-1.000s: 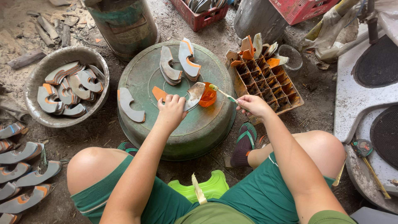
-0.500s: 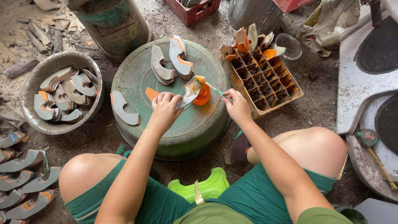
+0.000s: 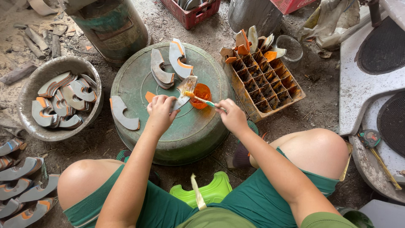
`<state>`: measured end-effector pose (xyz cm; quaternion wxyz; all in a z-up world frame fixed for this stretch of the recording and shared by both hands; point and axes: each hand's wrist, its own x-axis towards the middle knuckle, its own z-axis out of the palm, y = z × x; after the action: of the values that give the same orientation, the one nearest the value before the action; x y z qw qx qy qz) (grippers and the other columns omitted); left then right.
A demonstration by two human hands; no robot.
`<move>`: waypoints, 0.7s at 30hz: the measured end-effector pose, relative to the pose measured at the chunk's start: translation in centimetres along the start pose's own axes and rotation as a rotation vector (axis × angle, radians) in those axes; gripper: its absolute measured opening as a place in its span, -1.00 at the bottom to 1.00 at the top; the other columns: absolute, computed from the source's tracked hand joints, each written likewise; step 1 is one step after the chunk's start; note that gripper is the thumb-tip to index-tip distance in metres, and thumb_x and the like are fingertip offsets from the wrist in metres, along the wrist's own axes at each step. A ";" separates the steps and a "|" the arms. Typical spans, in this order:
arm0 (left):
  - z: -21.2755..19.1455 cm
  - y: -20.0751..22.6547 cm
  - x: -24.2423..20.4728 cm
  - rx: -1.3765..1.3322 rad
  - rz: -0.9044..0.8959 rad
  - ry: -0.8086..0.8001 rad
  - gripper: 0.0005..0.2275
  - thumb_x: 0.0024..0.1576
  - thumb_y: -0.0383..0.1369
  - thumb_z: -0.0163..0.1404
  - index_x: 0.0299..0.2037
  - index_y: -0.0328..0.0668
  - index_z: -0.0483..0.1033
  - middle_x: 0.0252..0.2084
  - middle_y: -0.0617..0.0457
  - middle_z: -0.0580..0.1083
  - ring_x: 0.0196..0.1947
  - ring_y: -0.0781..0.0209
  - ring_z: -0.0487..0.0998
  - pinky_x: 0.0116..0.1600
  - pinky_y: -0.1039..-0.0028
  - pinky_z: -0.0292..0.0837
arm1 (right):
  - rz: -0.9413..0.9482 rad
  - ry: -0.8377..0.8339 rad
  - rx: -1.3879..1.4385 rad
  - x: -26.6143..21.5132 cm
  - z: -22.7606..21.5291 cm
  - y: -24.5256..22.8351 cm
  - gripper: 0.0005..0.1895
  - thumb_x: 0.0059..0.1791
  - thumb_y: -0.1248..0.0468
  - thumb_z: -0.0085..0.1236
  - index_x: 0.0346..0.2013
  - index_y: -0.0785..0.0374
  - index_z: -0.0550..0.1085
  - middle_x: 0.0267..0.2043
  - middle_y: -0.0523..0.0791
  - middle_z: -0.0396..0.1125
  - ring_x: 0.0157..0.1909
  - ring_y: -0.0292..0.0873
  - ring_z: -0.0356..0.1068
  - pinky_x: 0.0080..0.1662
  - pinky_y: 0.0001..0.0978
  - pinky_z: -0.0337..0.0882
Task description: The person paints curved metal pieces orange using a small brush. They dip the brush into an orange container, apply paint to each piece, and place the finished items into a cardboard crate.
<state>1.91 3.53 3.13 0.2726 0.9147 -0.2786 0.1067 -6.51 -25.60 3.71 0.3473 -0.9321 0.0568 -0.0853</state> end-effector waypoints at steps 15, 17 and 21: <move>-0.5 1.0 -0.3 0.064 0.134 -0.034 -0.54 -0.05 -0.32 0.28 0.11 0.06 0.52 0.00 0.06 0.40 0.18 -0.01 0.34 0.22 -0.07 0.17 | 0.071 0.041 0.055 0.6 0.0 -1.7 -0.89 0.05 0.16 0.16 -0.20 0.10 0.52 -0.22 -0.19 0.38 -0.28 -0.15 0.40 -0.26 -0.28 0.36; -0.4 1.3 -0.1 0.067 0.142 -0.048 -0.53 -0.06 -0.32 0.28 0.11 0.07 0.53 -0.01 0.06 0.40 0.17 0.00 0.35 0.21 -0.08 0.18 | 0.061 0.047 0.053 0.8 -0.2 -1.8 -0.88 0.05 0.15 0.17 -0.21 0.10 0.52 -0.23 -0.19 0.38 -0.28 -0.14 0.41 -0.26 -0.27 0.36; -0.6 1.4 0.2 0.086 0.142 -0.043 -0.52 -0.07 -0.31 0.29 0.11 0.09 0.53 -0.02 0.06 0.40 0.15 0.00 0.35 0.19 -0.10 0.18 | 0.028 0.004 -0.003 0.9 0.0 -2.3 -0.89 0.05 0.16 0.17 -0.19 0.06 0.54 -0.26 -0.18 0.37 -0.31 -0.12 0.40 -0.27 -0.25 0.36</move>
<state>1.28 2.76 4.31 0.2187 0.9056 -0.3438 0.1177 -5.51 -24.02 5.32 0.3468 -0.9317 0.0706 -0.0820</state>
